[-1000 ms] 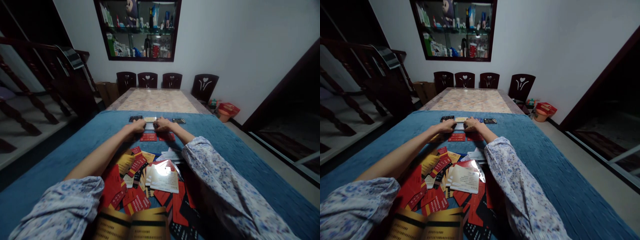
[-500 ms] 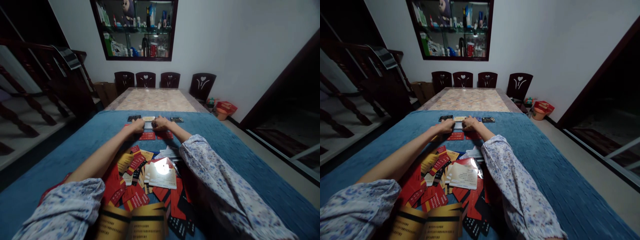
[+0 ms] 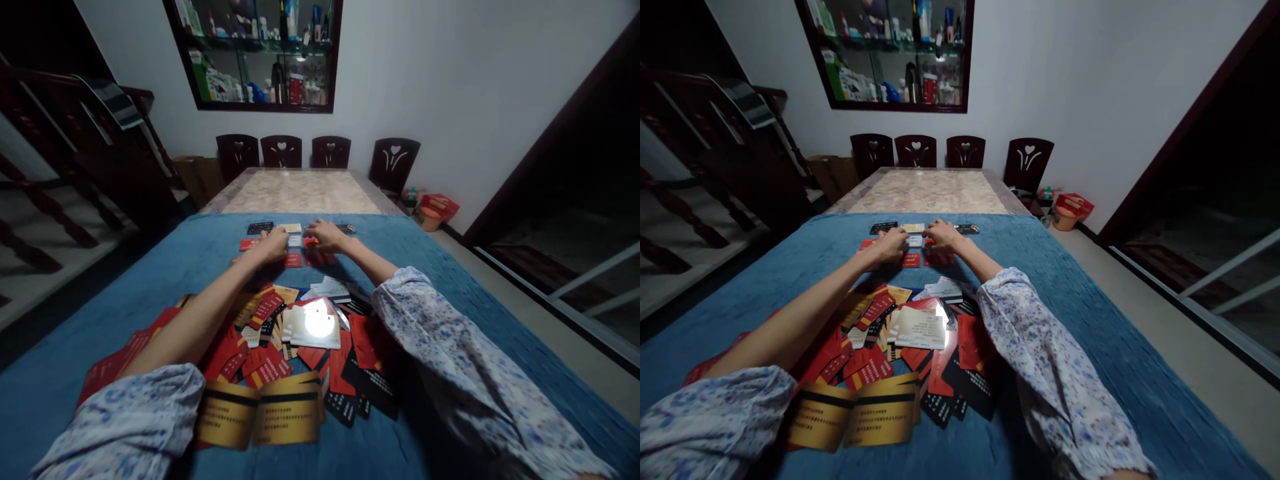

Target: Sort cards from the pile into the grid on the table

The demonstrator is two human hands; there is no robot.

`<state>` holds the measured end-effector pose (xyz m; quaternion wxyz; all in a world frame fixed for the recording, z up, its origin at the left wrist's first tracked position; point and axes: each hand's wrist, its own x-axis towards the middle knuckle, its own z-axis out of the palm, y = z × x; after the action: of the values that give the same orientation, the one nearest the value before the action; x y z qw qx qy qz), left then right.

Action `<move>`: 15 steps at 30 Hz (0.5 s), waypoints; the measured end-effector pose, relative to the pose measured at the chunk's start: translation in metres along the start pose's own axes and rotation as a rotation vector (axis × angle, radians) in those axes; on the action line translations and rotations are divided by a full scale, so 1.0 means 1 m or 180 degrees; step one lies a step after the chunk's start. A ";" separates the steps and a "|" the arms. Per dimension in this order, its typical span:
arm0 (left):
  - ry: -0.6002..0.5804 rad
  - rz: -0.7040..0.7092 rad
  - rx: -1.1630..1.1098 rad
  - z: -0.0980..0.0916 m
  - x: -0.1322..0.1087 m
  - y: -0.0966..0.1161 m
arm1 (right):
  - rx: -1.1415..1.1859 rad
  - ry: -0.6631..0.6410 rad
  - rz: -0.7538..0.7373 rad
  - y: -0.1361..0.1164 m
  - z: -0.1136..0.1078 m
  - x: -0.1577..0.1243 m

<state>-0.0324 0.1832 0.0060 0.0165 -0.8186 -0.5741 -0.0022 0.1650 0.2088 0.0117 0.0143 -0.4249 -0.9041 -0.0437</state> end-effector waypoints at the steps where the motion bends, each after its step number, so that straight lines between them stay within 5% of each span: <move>1: -0.0063 -0.0001 0.0087 -0.002 -0.002 0.004 | 0.0020 0.0031 0.0005 0.001 -0.001 -0.004; 15: 0.0160 0.0324 -0.0063 -0.003 -0.029 0.059 | -0.0014 0.0325 -0.0003 0.000 -0.012 -0.076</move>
<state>0.0129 0.1357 0.0072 0.0229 -0.8465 -0.5311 -0.0277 0.2129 0.1493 0.0189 0.0595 -0.4217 -0.9023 -0.0673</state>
